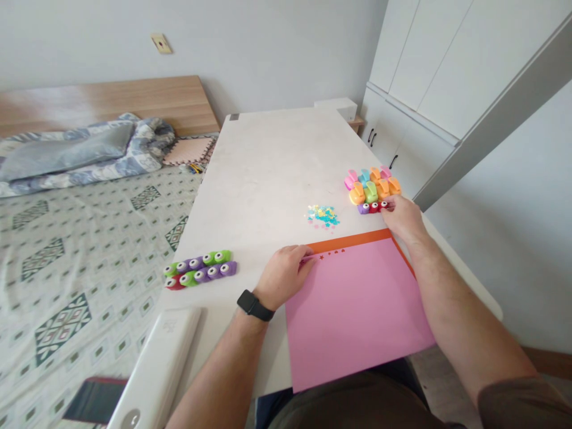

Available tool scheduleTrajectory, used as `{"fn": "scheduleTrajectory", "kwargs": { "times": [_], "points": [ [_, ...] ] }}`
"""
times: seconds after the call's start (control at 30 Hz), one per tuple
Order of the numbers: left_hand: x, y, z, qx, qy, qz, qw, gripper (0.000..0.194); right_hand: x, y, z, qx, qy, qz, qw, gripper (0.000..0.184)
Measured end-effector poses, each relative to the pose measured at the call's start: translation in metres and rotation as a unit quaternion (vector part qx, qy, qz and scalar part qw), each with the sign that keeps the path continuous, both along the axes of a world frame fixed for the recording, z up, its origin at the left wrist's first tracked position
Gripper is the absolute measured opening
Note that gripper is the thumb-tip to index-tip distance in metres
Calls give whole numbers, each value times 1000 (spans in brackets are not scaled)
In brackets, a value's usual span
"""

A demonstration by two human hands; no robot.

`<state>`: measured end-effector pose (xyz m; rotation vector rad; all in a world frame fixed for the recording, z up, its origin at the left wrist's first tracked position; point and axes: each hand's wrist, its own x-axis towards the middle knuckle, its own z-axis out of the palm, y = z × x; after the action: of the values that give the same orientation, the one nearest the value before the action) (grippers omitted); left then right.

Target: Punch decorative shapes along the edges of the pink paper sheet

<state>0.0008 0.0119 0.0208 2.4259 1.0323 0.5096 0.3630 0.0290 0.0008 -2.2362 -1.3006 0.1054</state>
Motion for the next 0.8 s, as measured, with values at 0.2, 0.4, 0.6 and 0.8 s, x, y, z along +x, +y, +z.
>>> {"fn": "scheduleTrajectory", "kwargs": {
  "times": [0.2,0.4,0.6,0.8],
  "points": [
    [0,0,0,4,3,2,1000,14,1,1,-3,8,12,2,1000,30],
    [0,0,0,-2,2,-1,1000,15,-2,1,-1,-5,-7,-4,1000,28],
    [0,0,1,1,0,-1,1000,15,-6,-1,3,5,-19,0,1000,35],
    [-1,0,1,0,2,-1,1000,15,-10,0,4,21,-57,27,998,40]
  ]
}}
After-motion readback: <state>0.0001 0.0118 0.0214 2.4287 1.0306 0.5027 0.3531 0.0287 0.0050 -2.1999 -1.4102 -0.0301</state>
